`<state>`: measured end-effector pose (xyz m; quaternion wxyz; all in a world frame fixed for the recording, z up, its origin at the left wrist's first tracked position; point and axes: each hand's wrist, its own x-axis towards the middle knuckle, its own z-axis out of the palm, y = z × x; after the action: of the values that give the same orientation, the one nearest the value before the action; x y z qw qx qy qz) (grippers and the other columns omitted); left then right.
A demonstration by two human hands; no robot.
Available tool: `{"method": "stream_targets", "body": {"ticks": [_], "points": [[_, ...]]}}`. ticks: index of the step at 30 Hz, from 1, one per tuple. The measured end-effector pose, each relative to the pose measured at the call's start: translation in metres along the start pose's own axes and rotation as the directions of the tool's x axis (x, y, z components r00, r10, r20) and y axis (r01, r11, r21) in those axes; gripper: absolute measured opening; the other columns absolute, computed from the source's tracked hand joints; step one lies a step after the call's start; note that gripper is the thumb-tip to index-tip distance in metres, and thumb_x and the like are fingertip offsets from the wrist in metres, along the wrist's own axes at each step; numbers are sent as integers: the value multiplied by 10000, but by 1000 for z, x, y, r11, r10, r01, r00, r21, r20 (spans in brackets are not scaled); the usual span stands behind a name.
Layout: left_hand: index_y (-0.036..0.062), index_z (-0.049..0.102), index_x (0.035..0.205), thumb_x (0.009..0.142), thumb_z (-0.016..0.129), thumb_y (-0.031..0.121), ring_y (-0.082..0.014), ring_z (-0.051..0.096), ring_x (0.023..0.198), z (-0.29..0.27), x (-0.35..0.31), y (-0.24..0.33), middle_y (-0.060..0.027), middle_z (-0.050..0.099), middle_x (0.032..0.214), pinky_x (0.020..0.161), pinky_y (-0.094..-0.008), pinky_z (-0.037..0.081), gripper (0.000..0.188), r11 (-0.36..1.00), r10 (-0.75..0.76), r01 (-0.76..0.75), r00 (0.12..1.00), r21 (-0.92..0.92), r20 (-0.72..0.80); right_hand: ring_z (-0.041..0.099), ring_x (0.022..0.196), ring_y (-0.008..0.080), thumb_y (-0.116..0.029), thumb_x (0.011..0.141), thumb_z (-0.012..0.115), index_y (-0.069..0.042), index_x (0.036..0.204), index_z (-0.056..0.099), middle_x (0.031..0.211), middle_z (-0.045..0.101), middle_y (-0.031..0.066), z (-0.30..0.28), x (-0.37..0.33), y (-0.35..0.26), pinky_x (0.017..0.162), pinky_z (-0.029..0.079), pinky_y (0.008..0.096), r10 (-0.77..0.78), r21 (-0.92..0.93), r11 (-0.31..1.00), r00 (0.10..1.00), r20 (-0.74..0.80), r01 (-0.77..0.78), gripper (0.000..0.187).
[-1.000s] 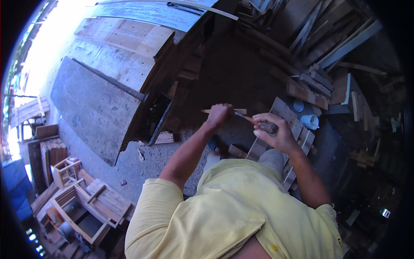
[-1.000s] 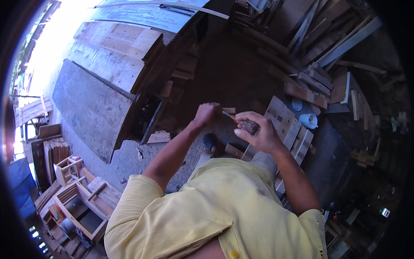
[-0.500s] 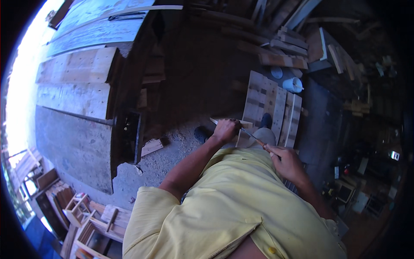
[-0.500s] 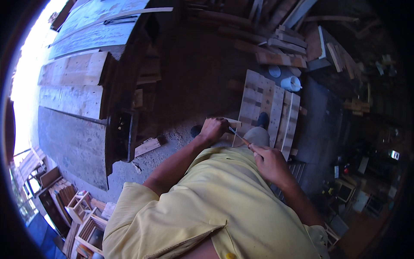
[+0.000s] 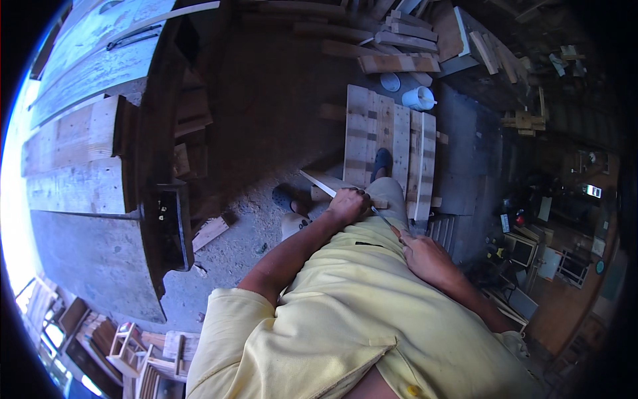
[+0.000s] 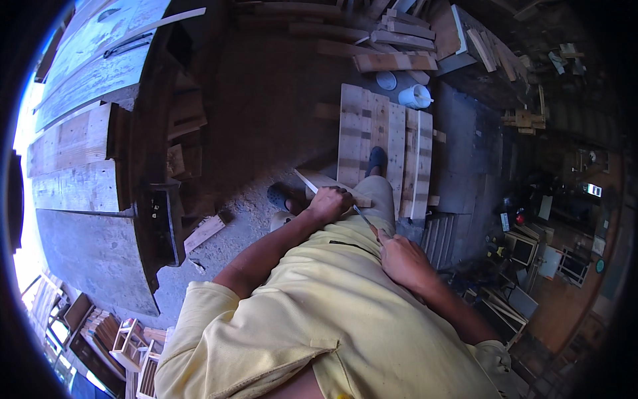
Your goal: The person assembles a wooden pallet by applying glue to wooden planks and securing them with a hammer and nails. The person uses a brush to apply glue and a hammer to drive nails into the planks, working on a partially assembled pallet structure.
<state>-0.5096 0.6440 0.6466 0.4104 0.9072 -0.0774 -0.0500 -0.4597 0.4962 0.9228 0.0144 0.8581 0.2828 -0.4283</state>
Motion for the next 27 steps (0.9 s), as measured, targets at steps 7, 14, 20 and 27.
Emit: {"method": "stream_targets", "body": {"ticks": [7,14,20,27], "points": [[134,736,889,816,665,246,-311,693,829,14,2,6,-127,709,847,719,-442,548,151,998,-45,43,997,-38,-61,679,866,442,-117,933,488,2,1303,596,943,672,286,7,0,2,786,544,515,88,-64,994,996,-12,-89,403],[121,720,871,808,664,246,-313,692,833,15,8,5,-128,708,849,725,-441,548,151,998,-53,51,997,-39,-61,696,813,437,-86,922,477,-13,1276,618,897,677,274,2,3,8,751,562,523,73,79,995,994,-77,-67,387],[91,690,855,818,633,226,-316,691,848,15,16,5,-129,708,865,717,-450,542,151,997,-76,72,991,-36,-107,698,781,428,-92,926,479,19,1240,631,874,680,270,0,12,6,715,561,528,8,-200,980,998,-62,-20,365],[94,685,879,829,631,240,-317,686,862,14,14,10,-125,703,875,729,-448,538,163,996,-69,64,995,-65,-75,689,796,426,-111,929,502,-3,1123,700,889,676,284,-22,18,15,729,549,528,24,-55,998,999,-42,-27,298]]}}
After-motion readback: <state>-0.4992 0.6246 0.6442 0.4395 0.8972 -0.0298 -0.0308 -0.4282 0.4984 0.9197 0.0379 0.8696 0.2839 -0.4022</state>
